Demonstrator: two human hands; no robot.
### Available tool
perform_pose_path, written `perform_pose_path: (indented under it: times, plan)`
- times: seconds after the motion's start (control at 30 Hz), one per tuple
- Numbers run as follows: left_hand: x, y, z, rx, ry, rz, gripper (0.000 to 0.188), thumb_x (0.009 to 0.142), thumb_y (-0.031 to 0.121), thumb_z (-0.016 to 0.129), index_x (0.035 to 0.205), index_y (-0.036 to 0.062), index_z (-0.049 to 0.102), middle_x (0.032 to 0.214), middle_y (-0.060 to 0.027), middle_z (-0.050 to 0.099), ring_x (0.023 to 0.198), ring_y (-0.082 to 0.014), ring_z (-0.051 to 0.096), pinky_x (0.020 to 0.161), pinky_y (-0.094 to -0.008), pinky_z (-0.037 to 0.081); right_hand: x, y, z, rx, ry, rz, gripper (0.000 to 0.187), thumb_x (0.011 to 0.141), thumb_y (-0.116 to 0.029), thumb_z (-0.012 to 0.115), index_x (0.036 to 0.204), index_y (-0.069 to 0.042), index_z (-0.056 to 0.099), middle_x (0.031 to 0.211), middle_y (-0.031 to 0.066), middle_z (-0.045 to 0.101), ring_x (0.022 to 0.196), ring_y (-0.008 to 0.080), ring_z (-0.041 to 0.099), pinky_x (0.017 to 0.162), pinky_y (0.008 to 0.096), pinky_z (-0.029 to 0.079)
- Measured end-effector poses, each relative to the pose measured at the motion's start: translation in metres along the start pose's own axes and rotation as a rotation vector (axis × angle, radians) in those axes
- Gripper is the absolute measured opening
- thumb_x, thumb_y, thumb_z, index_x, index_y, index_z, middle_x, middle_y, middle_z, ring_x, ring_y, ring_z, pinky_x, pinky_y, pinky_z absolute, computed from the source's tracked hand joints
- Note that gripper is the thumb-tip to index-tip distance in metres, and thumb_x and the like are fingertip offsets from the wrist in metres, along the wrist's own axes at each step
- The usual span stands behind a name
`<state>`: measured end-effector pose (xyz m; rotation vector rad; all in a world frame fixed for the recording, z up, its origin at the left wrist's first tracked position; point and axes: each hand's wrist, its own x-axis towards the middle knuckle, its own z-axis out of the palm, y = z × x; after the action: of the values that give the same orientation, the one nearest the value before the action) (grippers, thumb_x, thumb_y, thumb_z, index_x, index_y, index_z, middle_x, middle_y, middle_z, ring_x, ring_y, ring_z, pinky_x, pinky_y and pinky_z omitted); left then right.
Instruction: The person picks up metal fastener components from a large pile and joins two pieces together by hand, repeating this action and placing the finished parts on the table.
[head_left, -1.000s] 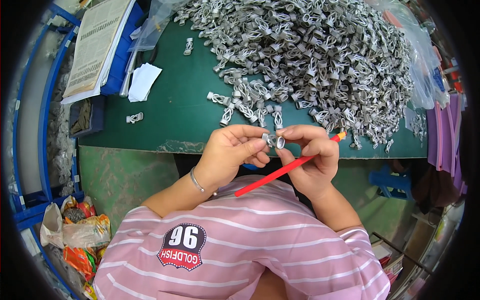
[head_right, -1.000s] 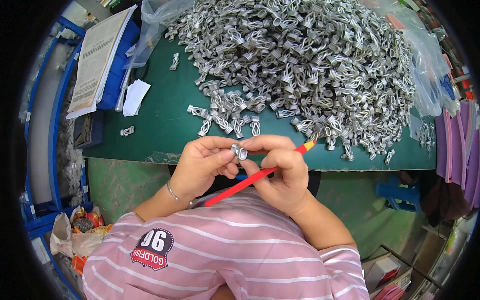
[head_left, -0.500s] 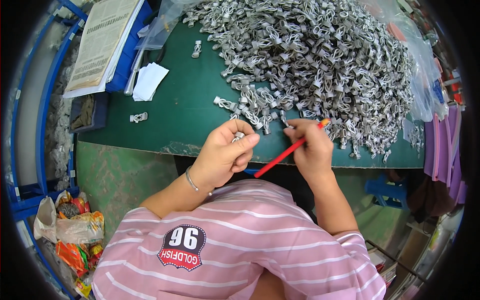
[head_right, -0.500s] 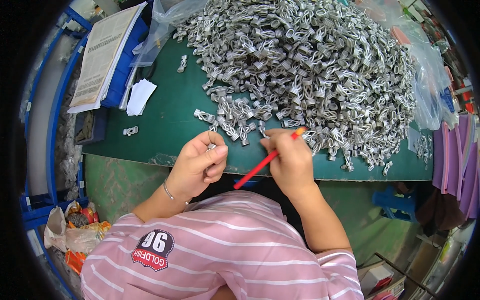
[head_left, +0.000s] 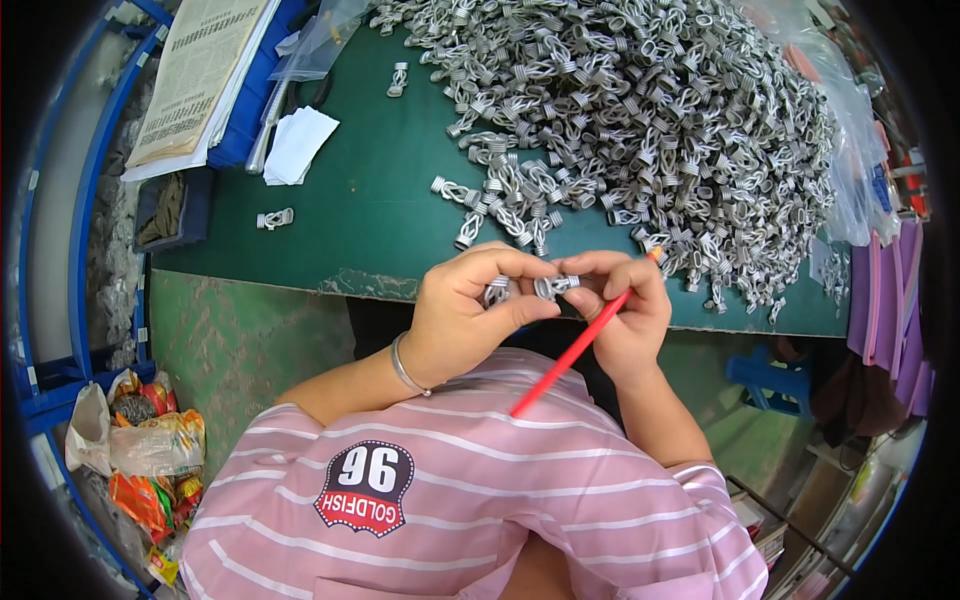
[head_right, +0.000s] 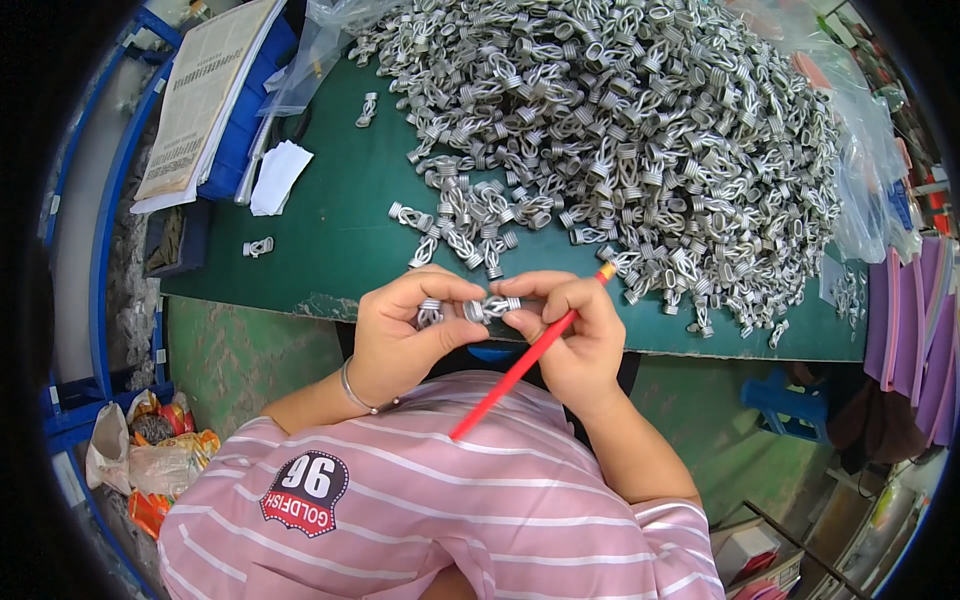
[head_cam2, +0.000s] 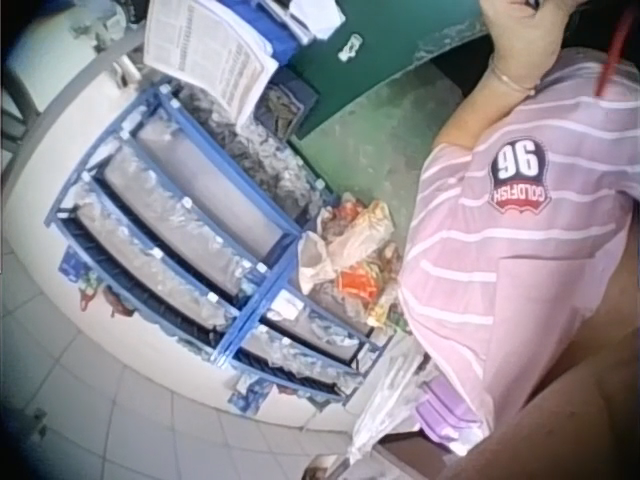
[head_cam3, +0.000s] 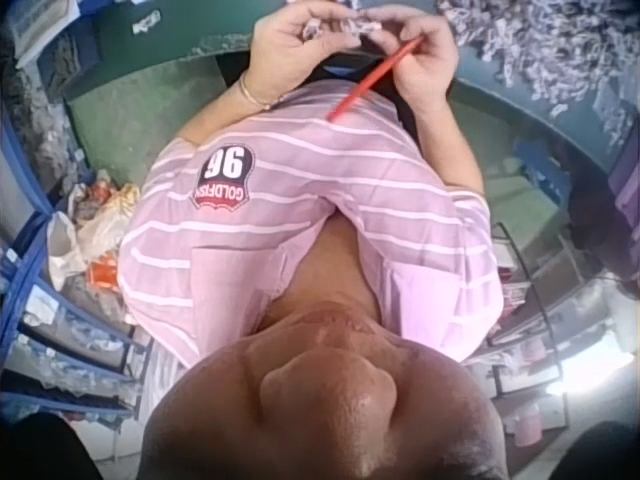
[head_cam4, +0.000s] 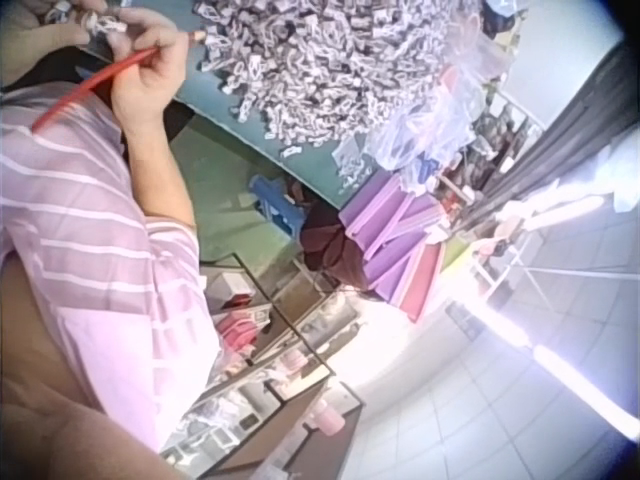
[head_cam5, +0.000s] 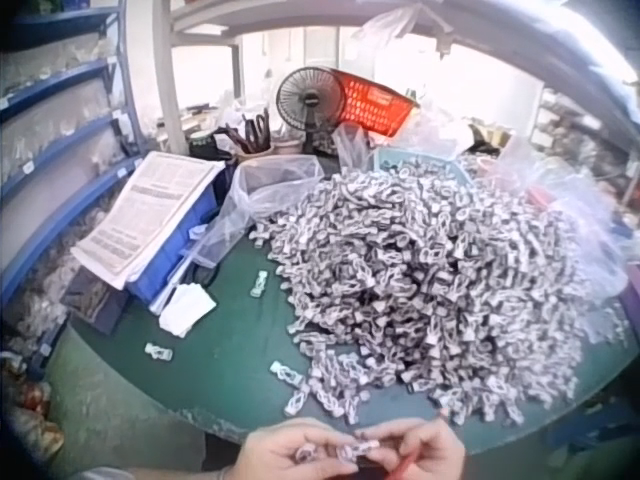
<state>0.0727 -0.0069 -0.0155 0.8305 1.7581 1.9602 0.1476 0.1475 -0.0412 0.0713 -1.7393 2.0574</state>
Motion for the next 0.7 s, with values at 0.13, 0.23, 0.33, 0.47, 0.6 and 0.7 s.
perform_pose_path:
  times: [0.13, 0.23, 0.33, 0.47, 0.6, 0.7]
  plan:
    - [-0.003, -0.004, -0.005, -0.410, 0.048, -0.368, 0.022, 0.081, 0.005, 0.060, 0.102, -0.0015, 0.059, 0.076, -0.0018, 0.057, 0.064, -0.0078, 0.053, 0.057, -0.0204, 0.043, 0.001, -0.005, 0.008, -0.277, 0.020, -0.327, 0.042, 0.067, 0.010, 0.069, 0.084, -0.004, 0.032, 0.098, 0.0212, 0.053, 0.089, 0.0288, 0.061, 0.065, 0.0305, 0.055]
    - [-0.005, -0.008, -0.005, -0.709, -0.015, -0.514, 0.027, 0.090, 0.011, 0.049, 0.113, -0.0014, 0.053, 0.078, -0.0065, 0.059, 0.065, -0.0117, 0.057, 0.052, -0.0221, 0.045, 0.003, -0.012, 0.011, -0.302, -0.106, -0.391, 0.041, 0.067, 0.008, 0.071, 0.083, -0.003, 0.035, 0.098, 0.0234, 0.055, 0.085, 0.0287, 0.062, 0.066, 0.0312, 0.056]
    - [0.001, 0.004, -0.008, -0.833, 0.116, -0.671, 0.026, 0.090, 0.012, 0.047, 0.113, -0.0003, 0.050, 0.083, -0.0081, 0.059, 0.068, -0.0144, 0.059, 0.053, -0.0235, 0.047, 0.010, -0.008, 0.008, -0.342, 0.020, -0.361, 0.032, 0.071, 0.008, 0.067, 0.080, -0.003, 0.038, 0.090, 0.0199, 0.059, 0.074, 0.0225, 0.061, 0.061, 0.0278, 0.052]
    - [0.000, -0.005, -0.028, -1.004, 0.138, -0.507, 0.009, 0.091, 0.014, 0.046, 0.097, 0.0085, 0.049, 0.073, -0.0021, 0.045, 0.058, -0.0081, 0.042, 0.044, -0.0169, 0.031, 0.026, -0.003, 0.002, -0.696, 0.006, -0.232, 0.027, 0.067, 0.004, 0.069, 0.076, -0.002, 0.044, 0.077, 0.0125, 0.056, 0.067, 0.0233, 0.055, 0.058, 0.0298, 0.045]
    - [0.001, -0.005, -0.032, -0.803, 0.081, -0.424, 0.005, 0.087, 0.008, 0.051, 0.092, 0.0083, 0.049, 0.068, 0.0004, 0.043, 0.051, -0.0053, 0.037, 0.040, -0.0170, 0.026, 0.029, 0.006, 0.006, -0.926, -0.112, -0.260, 0.029, 0.065, -0.002, 0.071, 0.077, -0.003, 0.045, 0.076, 0.0106, 0.055, 0.066, 0.0304, 0.051, 0.058, 0.0360, 0.043]
    - [0.004, -0.001, -0.023, -0.638, 0.140, -0.455, 0.012, 0.083, 0.006, 0.059, 0.091, 0.0053, 0.050, 0.068, 0.0018, 0.047, 0.047, -0.0026, 0.036, 0.039, -0.0154, 0.025, 0.024, 0.005, 0.002, -0.765, 0.025, -0.121, 0.020, 0.072, 0.003, 0.064, 0.078, -0.003, 0.046, 0.079, 0.0112, 0.058, 0.064, 0.0270, 0.056, 0.057, 0.0325, 0.045]
